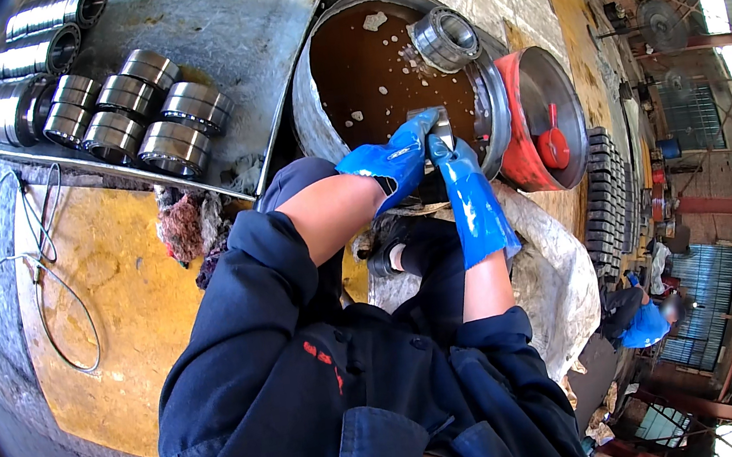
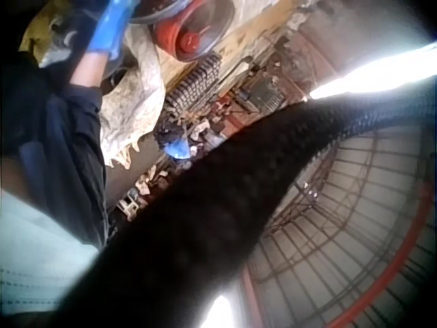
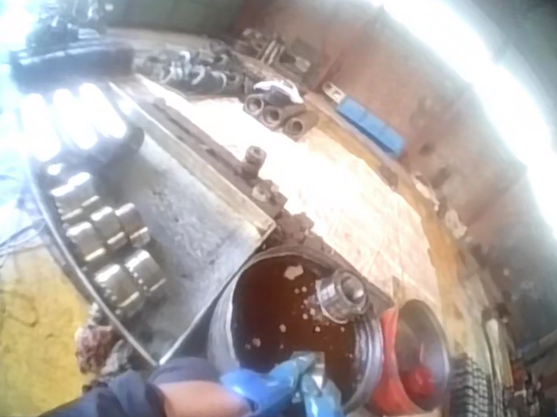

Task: The person cleans cylindrical metal parts by scrubbing them with a brush and wiping them with a cloth. They repeatedly dip the parts into a container of liquid, scrub the surfaces, and wipe them dry before placing them on a metal tray.

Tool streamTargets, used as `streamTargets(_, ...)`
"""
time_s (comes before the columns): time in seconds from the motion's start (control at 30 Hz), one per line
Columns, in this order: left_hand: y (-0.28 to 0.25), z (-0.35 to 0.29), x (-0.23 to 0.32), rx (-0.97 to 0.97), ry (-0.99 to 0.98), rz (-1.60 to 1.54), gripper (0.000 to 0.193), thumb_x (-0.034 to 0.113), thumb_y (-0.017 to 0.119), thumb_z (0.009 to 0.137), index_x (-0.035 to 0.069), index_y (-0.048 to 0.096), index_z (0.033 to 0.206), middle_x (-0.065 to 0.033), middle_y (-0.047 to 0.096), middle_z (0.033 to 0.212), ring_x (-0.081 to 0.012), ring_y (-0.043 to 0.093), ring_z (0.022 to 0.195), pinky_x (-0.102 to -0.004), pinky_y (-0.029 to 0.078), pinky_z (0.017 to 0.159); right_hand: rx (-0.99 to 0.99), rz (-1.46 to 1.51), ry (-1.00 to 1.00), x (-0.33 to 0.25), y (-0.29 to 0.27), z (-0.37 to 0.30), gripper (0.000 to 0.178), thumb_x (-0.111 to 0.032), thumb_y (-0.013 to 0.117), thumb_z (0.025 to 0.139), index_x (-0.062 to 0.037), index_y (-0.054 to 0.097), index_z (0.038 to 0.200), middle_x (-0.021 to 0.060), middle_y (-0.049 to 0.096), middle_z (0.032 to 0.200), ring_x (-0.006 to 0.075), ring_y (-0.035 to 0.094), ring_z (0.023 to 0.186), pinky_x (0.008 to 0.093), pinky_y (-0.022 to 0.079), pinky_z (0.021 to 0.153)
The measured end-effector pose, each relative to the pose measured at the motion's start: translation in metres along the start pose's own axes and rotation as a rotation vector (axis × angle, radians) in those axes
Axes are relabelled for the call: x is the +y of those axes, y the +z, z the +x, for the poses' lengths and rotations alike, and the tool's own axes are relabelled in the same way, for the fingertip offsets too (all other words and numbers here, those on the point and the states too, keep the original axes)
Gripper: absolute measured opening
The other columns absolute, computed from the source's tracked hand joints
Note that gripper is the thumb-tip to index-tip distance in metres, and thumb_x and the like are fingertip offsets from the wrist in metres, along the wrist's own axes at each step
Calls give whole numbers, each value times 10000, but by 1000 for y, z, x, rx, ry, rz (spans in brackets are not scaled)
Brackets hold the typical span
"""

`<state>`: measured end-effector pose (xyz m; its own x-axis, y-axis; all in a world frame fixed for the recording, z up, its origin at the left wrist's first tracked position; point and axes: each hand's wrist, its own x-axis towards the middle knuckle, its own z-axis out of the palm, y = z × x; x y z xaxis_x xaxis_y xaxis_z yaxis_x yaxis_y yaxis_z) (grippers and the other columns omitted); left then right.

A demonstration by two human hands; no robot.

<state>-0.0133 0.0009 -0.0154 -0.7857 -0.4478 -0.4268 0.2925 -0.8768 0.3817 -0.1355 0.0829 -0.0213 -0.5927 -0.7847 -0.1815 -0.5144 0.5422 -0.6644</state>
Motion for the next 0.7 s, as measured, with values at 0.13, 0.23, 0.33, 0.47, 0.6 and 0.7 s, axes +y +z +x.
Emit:
streamTargets(0.13,1,6,-4,-15,23,-4,320,395,512,1030,111,649,1089,-82,694,984,-193,649,855,-341,523,834,-15,19,-3,3,-4,1,518,-447,733,879,0,689,1138,141,732,972,206,682,895,360,535,807)
streamTargets(0.23,-1,9,-4,-8,43,11,300,383,521,1029,113,646,1067,-83,691,958,-198,653,819,-355,546,799,-24,22,-11,3,-4,2,521,-449,733,879,-2,687,1144,137,731,967,203,680,894,357,535,808)
streamTargets(0.33,7,2,-2,2,5,-14,301,380,521,1029,110,646,1071,-86,690,962,-199,650,819,-359,547,798,-17,-9,4,4,-8,0,523,-452,732,880,-6,686,1148,131,729,960,199,676,889,354,534,803)
streamTargets(0.47,1,0,2,24,-10,-44,305,380,526,1027,106,649,1081,-86,691,967,-199,650,819,-356,546,798,-26,39,-30,0,1,1,510,-448,732,883,-9,688,1140,123,725,946,194,667,869,355,534,788)
streamTargets(0.6,2,-1,1,20,-11,-48,311,381,528,1027,100,651,1080,-89,693,960,-200,653,818,-351,549,797,-14,17,-25,-9,-5,-6,491,-437,734,886,-9,689,1123,115,719,928,186,654,845,354,531,773)
streamTargets(0.7,3,3,-1,31,-17,-38,315,384,528,1027,98,650,1074,-92,694,953,-203,656,807,-350,554,785,-2,40,-25,-3,-4,-3,487,-433,735,886,-8,688,1119,110,718,923,185,651,837,351,529,770)
